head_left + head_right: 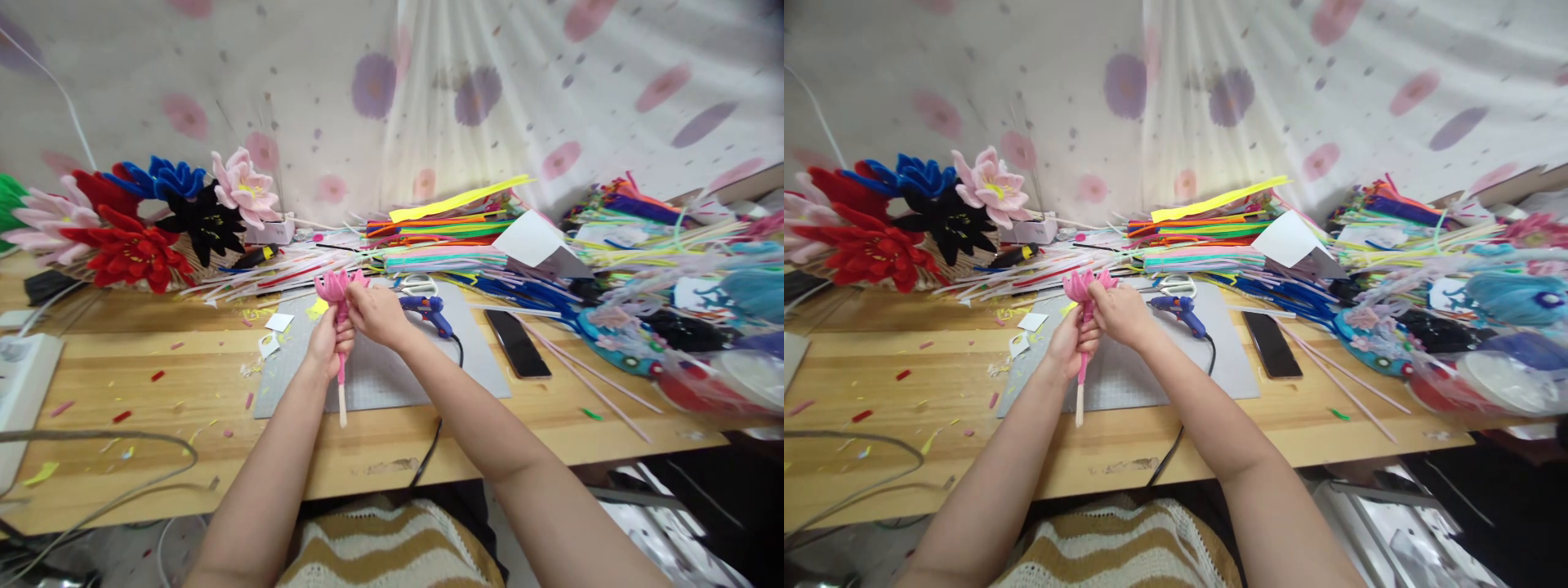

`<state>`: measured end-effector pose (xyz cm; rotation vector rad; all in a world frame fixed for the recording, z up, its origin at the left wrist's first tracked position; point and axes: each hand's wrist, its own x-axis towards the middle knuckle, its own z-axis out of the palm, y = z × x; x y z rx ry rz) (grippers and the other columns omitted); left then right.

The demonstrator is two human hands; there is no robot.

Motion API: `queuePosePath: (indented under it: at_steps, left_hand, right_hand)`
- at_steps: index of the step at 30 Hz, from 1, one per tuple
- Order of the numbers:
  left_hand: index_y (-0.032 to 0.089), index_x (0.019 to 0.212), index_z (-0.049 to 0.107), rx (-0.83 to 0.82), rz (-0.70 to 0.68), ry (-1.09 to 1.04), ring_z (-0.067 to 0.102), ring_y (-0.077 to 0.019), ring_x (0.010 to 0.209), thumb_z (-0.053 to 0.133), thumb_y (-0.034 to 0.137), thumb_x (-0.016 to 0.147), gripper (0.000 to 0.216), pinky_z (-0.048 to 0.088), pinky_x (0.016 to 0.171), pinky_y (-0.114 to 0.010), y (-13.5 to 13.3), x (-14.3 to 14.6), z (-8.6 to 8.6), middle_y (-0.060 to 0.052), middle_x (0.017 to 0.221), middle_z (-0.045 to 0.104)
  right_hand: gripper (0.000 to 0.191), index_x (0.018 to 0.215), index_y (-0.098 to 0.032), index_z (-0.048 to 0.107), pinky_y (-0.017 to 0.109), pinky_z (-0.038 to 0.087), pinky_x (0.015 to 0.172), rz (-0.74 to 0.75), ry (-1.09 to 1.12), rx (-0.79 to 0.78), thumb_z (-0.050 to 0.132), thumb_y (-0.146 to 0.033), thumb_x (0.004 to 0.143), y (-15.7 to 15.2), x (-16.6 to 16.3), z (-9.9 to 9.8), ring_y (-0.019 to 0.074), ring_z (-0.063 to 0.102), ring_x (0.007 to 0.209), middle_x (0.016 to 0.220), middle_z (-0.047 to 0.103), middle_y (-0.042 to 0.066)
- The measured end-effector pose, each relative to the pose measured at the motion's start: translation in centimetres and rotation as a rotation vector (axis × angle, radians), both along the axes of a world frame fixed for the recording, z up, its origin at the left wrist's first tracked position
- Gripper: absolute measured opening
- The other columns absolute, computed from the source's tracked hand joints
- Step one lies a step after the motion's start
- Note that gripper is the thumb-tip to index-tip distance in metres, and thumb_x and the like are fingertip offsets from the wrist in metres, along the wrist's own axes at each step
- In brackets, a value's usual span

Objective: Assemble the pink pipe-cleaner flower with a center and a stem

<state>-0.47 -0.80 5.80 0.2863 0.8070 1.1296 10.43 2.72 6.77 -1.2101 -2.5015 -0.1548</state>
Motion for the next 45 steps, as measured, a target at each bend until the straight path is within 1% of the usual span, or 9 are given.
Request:
queuePosePath:
  at_steps: [6,12,20,26,33,36,39,42,45]
  left_hand:
    - [0.018,0.061,0.035,-0.001,0.05,0.057,0.012,-0.0005,0.028,0.048,0.029,0.084,0.028,0.006,0.027,-0.01,0.4,0.3,0.1,0.012,0.041,0.018]
    - [0.015,0.065,0.044,-0.077,0.016,-0.079,0.013,-0.0002,0.027,0.043,0.034,0.086,0.028,0.006,0.027,-0.01,1.0,-0.1,0.5,0.013,0.041,0.015]
    - [0.017,0.06,0.037,-0.069,0.104,-0.066,0.012,-0.0001,0.025,0.04,0.032,0.088,0.032,0.007,0.025,-0.01,1.2,0.1,0.1,0.012,0.038,0.019]
    - [0.017,0.06,0.038,-0.095,0.05,-0.167,0.013,-0.0008,0.026,0.039,0.03,0.088,0.032,0.007,0.025,-0.01,1.1,-0.3,0.6,0.011,0.041,0.016]
    - [0.016,0.06,0.037,-0.127,-0.026,-0.314,0.018,-0.0011,0.028,0.034,0.035,0.09,0.036,0.011,0.024,-0.01,0.8,-0.6,0.6,0.01,0.043,0.018]
    - [0.016,0.06,0.038,-0.097,-0.052,-0.287,0.024,-0.0015,0.03,0.031,0.032,0.09,0.036,0.015,0.025,-0.009,0.8,-0.6,0.6,0.007,0.044,0.026]
    - [0.015,0.061,0.041,-0.101,-0.099,-0.214,0.031,-0.0025,0.033,0.03,0.023,0.089,0.031,0.021,0.028,-0.009,0.9,-0.7,0.8,0.004,0.046,0.034]
    - [0.015,0.06,0.04,-0.111,-0.102,-0.132,0.024,-0.0019,0.029,0.032,0.018,0.087,0.028,0.014,0.027,-0.009,1.0,-0.8,1.0,0.006,0.043,0.027]
    - [0.017,0.058,0.035,-0.07,0.002,-0.046,0.015,-0.0011,0.027,0.036,0.018,0.085,0.026,0.007,0.026,-0.01,1.0,-0.5,1.0,0.01,0.041,0.019]
  right_hand:
    - [0.021,0.096,-0.015,0.052,0.029,0.032,0.069,-0.096,0.105,0.039,0.036,-0.028,0.09,-0.3,-0.2,-0.8,0.0174,0.057,0.071,0.076,0.066,0.005]
    - [0.022,0.088,-0.017,0.056,0.027,0.029,0.063,-0.131,0.212,0.081,0.037,-0.028,0.089,-0.8,0.3,-1.6,0.0156,0.055,0.069,0.072,0.065,0.004]
    - [0.02,0.089,-0.019,0.057,0.023,0.032,0.066,-0.069,0.361,-0.038,0.043,-0.033,0.087,-0.9,-0.3,-1.0,0.0124,0.054,0.071,0.079,0.064,0.002]
    - [0.018,0.077,-0.019,0.056,0.023,0.033,0.065,-0.115,0.441,-0.09,0.042,-0.027,0.085,-0.7,-0.7,-0.9,0.0126,0.052,0.071,0.074,0.061,0.001]
    - [0.013,0.064,-0.02,0.051,0.022,0.032,0.058,-0.204,0.654,-0.313,0.047,-0.025,0.076,-0.4,-0.8,-0.8,0.011,0.048,0.063,0.064,0.055,-0.003]
    - [0.012,0.063,-0.02,0.051,0.023,0.03,0.056,-0.269,0.663,-0.356,0.048,-0.025,0.074,-0.4,-0.9,-0.4,0.0113,0.048,0.061,0.062,0.055,-0.003]
    - [0.011,0.065,-0.021,0.053,0.024,0.031,0.057,-0.284,0.626,-0.3,0.049,-0.025,0.074,-0.7,-1.1,-0.3,0.0126,0.049,0.063,0.064,0.056,-0.002]
    - [0.011,0.066,-0.021,0.052,0.024,0.032,0.058,-0.241,0.593,-0.246,0.046,-0.023,0.075,-0.9,-1.3,-0.3,0.0128,0.049,0.063,0.065,0.056,-0.002]
    - [0.011,0.066,-0.02,0.05,0.023,0.032,0.06,-0.214,0.582,-0.207,0.044,-0.02,0.076,-1.1,-1.6,-0.2,0.0125,0.048,0.063,0.065,0.055,-0.001]
